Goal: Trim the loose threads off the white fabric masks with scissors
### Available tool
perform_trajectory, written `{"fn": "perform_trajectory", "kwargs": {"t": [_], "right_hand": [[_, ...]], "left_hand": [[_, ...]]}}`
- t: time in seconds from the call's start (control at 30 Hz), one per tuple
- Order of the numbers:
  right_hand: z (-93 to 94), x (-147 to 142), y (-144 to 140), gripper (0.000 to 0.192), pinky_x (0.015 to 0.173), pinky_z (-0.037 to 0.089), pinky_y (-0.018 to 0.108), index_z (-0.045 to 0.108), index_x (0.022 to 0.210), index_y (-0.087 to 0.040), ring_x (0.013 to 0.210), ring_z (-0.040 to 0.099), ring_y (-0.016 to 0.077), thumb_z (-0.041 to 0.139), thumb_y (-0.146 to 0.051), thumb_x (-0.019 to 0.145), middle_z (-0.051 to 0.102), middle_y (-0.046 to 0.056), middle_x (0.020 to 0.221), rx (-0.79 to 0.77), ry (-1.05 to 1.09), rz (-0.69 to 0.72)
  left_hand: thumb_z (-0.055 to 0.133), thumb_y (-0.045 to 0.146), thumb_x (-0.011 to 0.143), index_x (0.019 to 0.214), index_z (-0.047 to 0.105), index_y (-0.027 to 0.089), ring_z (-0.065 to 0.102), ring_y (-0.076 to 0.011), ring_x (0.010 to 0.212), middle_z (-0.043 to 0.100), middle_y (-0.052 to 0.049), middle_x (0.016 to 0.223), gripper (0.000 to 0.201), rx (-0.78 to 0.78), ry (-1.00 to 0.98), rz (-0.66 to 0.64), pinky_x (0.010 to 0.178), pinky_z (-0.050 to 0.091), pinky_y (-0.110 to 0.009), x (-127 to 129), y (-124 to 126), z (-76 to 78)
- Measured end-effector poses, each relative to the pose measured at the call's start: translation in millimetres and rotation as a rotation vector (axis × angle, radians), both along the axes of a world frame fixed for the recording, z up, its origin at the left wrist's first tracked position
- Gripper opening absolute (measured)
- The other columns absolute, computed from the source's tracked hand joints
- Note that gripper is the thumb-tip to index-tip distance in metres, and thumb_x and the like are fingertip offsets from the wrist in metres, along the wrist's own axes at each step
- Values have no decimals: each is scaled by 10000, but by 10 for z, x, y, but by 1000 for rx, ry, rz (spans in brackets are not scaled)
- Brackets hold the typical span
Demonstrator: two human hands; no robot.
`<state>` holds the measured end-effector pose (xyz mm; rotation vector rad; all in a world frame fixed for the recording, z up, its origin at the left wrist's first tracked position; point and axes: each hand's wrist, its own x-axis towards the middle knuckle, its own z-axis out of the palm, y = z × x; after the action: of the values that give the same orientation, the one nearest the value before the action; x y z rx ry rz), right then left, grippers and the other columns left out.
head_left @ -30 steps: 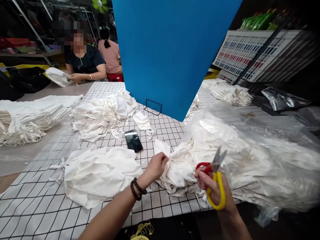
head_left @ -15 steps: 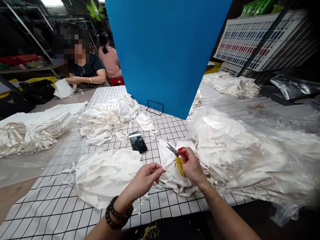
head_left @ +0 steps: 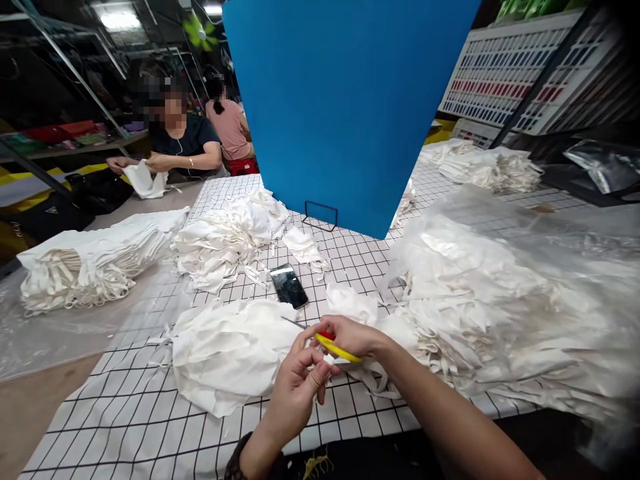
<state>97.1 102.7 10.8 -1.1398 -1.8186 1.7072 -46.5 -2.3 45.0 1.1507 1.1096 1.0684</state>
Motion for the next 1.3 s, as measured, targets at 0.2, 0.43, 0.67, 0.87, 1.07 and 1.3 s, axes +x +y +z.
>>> {"fn": "perform_trajectory", "kwargs": {"t": [0.2, 0.43, 0.67, 0.87, 1.07, 1.3], "right_hand": [[258, 413, 3, 325, 647, 486, 265, 501, 880, -219, 734, 592, 146, 726, -400, 731, 604, -9, 838, 35, 138, -260], [688, 731, -587, 396, 545, 379, 254, 494, 853, -251, 603, 484, 145, 803, -385, 645, 546, -49, 695, 251, -311, -128], [612, 643, -740, 469, 599, 405, 293, 517, 894, -257, 674, 562, 198, 782, -535, 625, 648, 3, 807, 316, -484, -148], [656, 576, -718, 421, 613, 401, 299, 522, 863, -253, 693, 581, 209, 771, -504, 634, 654, 16, 817, 348, -472, -141], [610, 532, -720, 338, 546, 344, 268, 462, 794, -251, 599, 545, 186, 719, -430, 669, 616, -18, 683, 402, -575, -136], [533, 589, -749, 252, 522, 294, 257, 461, 741, -251, 506, 513, 162, 668, -391, 706, 570, -41, 567, 519, -672, -158]], "left_hand": [[660, 354, 853, 755, 671, 151, 599, -117, 602, 650, -42, 828, 226, -50, -369, 67, 595, 517, -259, 59, 71, -151], [585, 300, 912, 763, 689, 166, 621, -174, 729, 630, -42, 722, 226, 139, 0, 101, 719, 505, -292, 80, 114, -171], [538, 253, 935, 778, 638, 189, 602, -155, 678, 578, -14, 715, 197, 197, 64, 91, 649, 499, -269, 79, 118, -166], [526, 230, 931, 761, 634, 189, 593, -144, 647, 567, -13, 712, 206, 219, 87, 80, 629, 485, -259, 58, 105, -134], [525, 223, 934, 753, 635, 179, 594, -144, 647, 559, -15, 709, 216, 214, 71, 67, 632, 482, -264, 43, 97, -133], [528, 227, 931, 727, 626, 174, 597, -148, 643, 574, -19, 718, 232, 180, 51, 28, 633, 484, -273, 31, 99, -161]]}}
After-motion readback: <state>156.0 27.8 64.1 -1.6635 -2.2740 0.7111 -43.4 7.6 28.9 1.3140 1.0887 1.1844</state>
